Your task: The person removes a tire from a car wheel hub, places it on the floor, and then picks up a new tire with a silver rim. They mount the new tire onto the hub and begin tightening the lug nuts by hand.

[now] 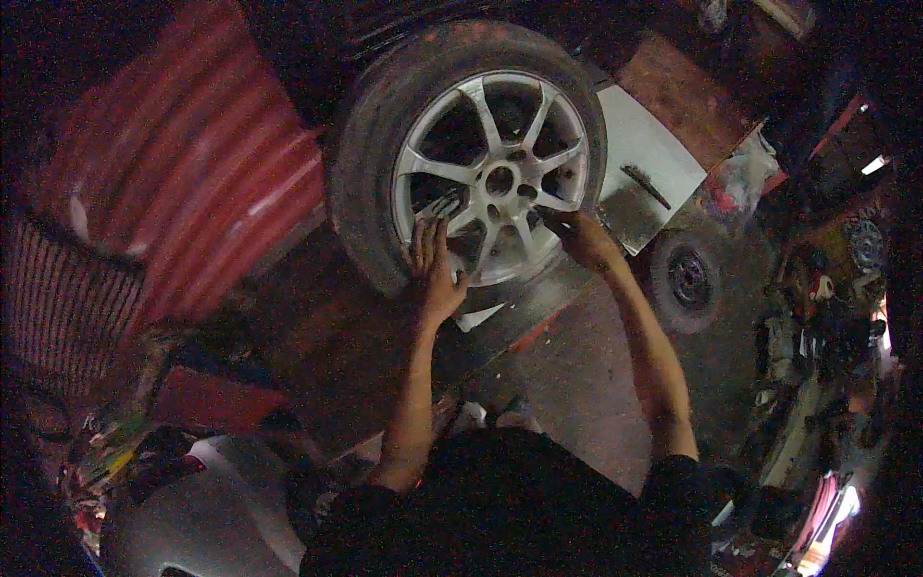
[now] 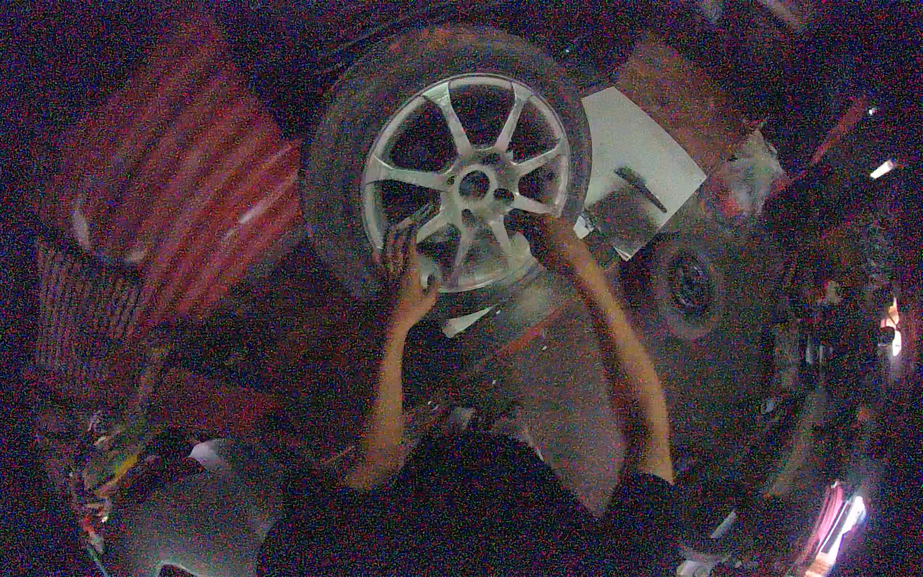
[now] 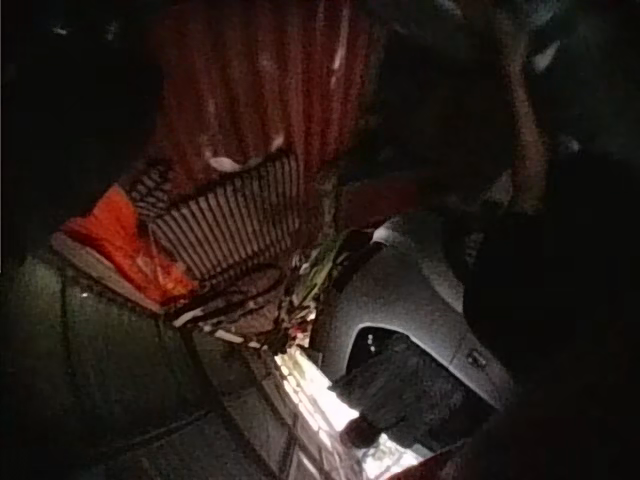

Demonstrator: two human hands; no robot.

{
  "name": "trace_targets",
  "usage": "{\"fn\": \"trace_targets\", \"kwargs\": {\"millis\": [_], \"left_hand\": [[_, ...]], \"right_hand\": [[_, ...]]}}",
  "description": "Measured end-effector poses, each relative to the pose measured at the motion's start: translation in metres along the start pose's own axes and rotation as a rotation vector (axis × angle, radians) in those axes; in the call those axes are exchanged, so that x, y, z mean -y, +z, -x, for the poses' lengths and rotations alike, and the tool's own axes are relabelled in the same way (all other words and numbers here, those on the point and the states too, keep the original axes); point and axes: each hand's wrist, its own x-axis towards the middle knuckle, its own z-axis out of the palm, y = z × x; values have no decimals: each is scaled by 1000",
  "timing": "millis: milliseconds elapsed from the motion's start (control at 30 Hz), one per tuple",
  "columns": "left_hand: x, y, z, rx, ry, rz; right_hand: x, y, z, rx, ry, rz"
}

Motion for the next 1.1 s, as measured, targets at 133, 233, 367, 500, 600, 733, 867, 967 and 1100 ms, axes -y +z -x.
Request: {"fn": "trace_targets", "kwargs": {"millis": [133, 233, 367, 500, 600, 733, 867, 967, 1100], "left_hand": [[-6, -1, -4, 26, 28, 4], [4, -7, 0, 31, 18, -17], [4, -2, 0, -3, 31, -5], [6, 7, -1, 40, 48, -29], [6, 0, -3, 21, 35, -5], [5, 5, 1, 41, 12, -19], [-3, 1, -2, 60, 12, -19], [-4, -7, 1, 81, 4, -26], [-6, -11, -4, 87, 2, 0]], "right_hand": [[-39, 102, -7, -47, 166, 177], [-4, 69, 8, -37, 14, 109], [7, 43, -2, -187, 77, -32], [-26, 106, 12, -263, 180, 50], [-23, 93, 48, -258, 161, -13], [-19, 89, 48, -297, 206, -62], [-16, 119, 25, -316, 197, -72], [-1, 108, 49, -168, 358, 52], [-6, 89, 56, -384, 327, -26]]}}
